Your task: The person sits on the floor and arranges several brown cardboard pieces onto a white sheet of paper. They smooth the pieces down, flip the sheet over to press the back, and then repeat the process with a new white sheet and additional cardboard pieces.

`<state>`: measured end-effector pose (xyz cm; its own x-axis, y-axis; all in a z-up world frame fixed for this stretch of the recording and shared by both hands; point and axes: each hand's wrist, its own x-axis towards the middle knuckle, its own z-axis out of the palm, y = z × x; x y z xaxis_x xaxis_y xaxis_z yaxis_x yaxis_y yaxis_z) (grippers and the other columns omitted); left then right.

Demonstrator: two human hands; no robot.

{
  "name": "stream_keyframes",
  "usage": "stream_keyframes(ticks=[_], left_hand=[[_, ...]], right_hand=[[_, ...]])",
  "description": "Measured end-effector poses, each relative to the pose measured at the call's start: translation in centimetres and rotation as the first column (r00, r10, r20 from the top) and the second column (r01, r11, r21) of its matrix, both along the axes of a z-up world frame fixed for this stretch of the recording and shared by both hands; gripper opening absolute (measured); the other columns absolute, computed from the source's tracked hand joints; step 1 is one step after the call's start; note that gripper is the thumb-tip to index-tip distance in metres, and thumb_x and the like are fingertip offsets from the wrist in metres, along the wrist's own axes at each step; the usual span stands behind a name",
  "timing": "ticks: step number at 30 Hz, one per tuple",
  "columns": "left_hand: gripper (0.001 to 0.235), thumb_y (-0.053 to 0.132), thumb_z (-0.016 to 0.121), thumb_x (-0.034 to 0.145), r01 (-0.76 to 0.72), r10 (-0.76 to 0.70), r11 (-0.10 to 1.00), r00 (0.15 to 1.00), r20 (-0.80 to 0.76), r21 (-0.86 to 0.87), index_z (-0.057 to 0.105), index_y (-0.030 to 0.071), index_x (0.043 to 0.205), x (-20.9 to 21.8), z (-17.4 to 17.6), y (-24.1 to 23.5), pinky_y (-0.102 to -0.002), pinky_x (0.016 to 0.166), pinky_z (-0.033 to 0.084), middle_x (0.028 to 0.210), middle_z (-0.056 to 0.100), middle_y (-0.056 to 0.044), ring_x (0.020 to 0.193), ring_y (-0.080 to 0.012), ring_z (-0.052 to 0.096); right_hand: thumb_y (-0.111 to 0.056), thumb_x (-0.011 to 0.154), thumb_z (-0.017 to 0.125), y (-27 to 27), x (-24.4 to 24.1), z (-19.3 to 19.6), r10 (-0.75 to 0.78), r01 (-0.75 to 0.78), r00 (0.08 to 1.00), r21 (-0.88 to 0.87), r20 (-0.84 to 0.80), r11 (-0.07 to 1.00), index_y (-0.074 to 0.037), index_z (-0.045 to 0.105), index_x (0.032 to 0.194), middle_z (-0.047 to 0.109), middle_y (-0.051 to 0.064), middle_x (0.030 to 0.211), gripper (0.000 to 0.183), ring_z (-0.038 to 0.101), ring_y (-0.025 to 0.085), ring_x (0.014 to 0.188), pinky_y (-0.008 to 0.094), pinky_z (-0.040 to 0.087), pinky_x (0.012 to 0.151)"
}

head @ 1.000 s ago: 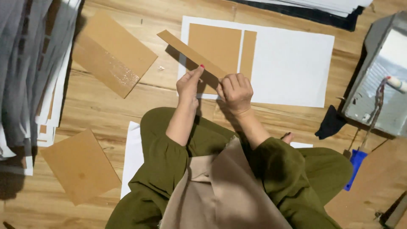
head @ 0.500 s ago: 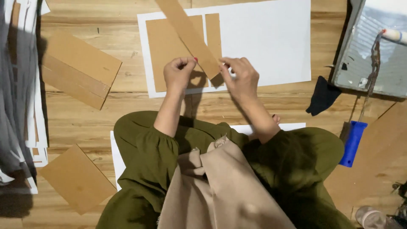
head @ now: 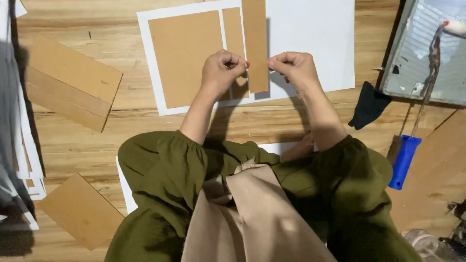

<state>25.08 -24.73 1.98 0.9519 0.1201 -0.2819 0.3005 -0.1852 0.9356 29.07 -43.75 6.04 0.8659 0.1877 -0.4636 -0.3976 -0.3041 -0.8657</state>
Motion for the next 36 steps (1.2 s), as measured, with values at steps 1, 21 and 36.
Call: stream_keyframes(ticks=[1, 21, 36], left_hand=[[0.007, 0.02, 0.069, 0.066, -0.001, 0.001, 1.0, 1.0, -0.005, -0.002, 0.069, 0.014, 0.071, 0.1, -0.3, -0.1, -0.021, 0.063, 0.044, 0.07, 0.053, 0.001, 0.066, -0.0074, 0.05], [0.059, 0.059, 0.042, 0.081, -0.024, -0.155, 0.763, 0.964, 0.217, 0.646, 0.055, 0.018, 0.121, -3.1, -4.4, 2.5, -0.058, 0.104, 0.0, 0.134, 0.037, -0.009, 0.129, -0.0298, 0.023], [0.066, 0.053, 0.065, 0.075, 0.133, -0.356, 0.663, 0.922, 0.154, 0.737, 0.045, 0.025, 0.131, -2.2, -4.9, -0.5, -0.059, 0.105, 0.0, 0.139, 0.03, -0.009, 0.131, -0.0296, 0.018]], right_hand=[[-0.014, 0.075, 0.067, 0.1, 0.1, -0.2, 0.001, -0.001, 1.0, -0.002, -0.005, 1.0, -0.007, 0.066, 0.079, 0.063, 0.004, 0.065, 0.008, 0.044, 0.003, 0.055, 0.014, 0.033, 0.042], [0.002, 0.076, 0.059, 1.2, 0.9, -4.5, -0.133, 0.121, 0.973, -0.075, -0.19, 0.99, 0.003, 0.064, 0.078, 0.064, 0.009, 0.07, 0.005, 0.062, 0.012, 0.063, 0.017, 0.054, 0.064], [0.0, 0.075, 0.059, 1.5, 0.1, -4.2, -0.121, 0.092, 0.979, -0.177, -0.165, 0.98, 0.003, 0.065, 0.075, 0.062, 0.008, 0.067, 0.007, 0.058, 0.01, 0.061, 0.017, 0.05, 0.061]])
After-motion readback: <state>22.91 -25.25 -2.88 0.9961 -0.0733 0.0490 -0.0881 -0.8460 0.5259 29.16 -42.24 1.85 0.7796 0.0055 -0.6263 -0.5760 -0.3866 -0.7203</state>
